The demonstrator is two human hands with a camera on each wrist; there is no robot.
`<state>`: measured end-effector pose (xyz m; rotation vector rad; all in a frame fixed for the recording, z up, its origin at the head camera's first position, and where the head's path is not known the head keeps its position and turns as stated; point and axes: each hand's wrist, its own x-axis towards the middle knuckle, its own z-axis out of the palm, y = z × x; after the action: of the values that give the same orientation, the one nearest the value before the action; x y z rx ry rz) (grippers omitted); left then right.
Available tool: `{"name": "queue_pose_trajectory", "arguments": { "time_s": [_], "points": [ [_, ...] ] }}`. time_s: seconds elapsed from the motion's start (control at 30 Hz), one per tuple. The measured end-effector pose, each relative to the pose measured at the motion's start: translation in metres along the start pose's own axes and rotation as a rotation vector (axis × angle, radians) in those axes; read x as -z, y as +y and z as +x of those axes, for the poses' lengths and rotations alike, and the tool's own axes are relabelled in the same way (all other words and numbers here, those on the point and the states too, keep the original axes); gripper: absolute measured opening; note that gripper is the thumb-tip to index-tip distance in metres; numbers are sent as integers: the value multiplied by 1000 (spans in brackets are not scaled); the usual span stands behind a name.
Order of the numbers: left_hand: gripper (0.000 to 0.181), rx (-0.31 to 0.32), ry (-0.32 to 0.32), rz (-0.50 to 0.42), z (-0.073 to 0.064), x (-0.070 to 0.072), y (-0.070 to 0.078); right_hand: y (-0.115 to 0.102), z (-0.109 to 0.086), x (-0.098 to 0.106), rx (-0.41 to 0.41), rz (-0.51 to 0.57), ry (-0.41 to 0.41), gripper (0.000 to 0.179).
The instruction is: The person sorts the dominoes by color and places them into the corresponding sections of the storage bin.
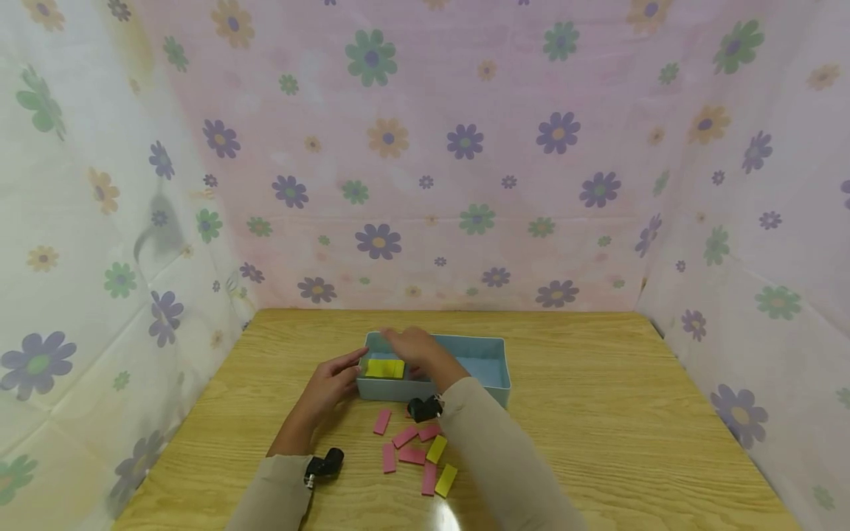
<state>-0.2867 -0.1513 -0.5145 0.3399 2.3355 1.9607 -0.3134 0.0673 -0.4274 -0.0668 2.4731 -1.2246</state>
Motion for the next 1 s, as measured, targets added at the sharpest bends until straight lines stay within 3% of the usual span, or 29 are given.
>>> {"name": "queue_pose_trajectory", "arguments": {
  "time_s": [0.2,0.4,0.7,1.0],
  "points": [
    [44,15,7,-32,1,-2,2,3,-13,11,63,-1,6,76],
    [44,33,16,-6,1,-3,3,16,-26,22,136,7,32,71],
    [43,35,28,33,1,-1,1,37,-55,31,254,194,20,55],
    [43,23,-9,-13,3,0,-4,64,-77,38,329,217,36,37]
  ]
}}
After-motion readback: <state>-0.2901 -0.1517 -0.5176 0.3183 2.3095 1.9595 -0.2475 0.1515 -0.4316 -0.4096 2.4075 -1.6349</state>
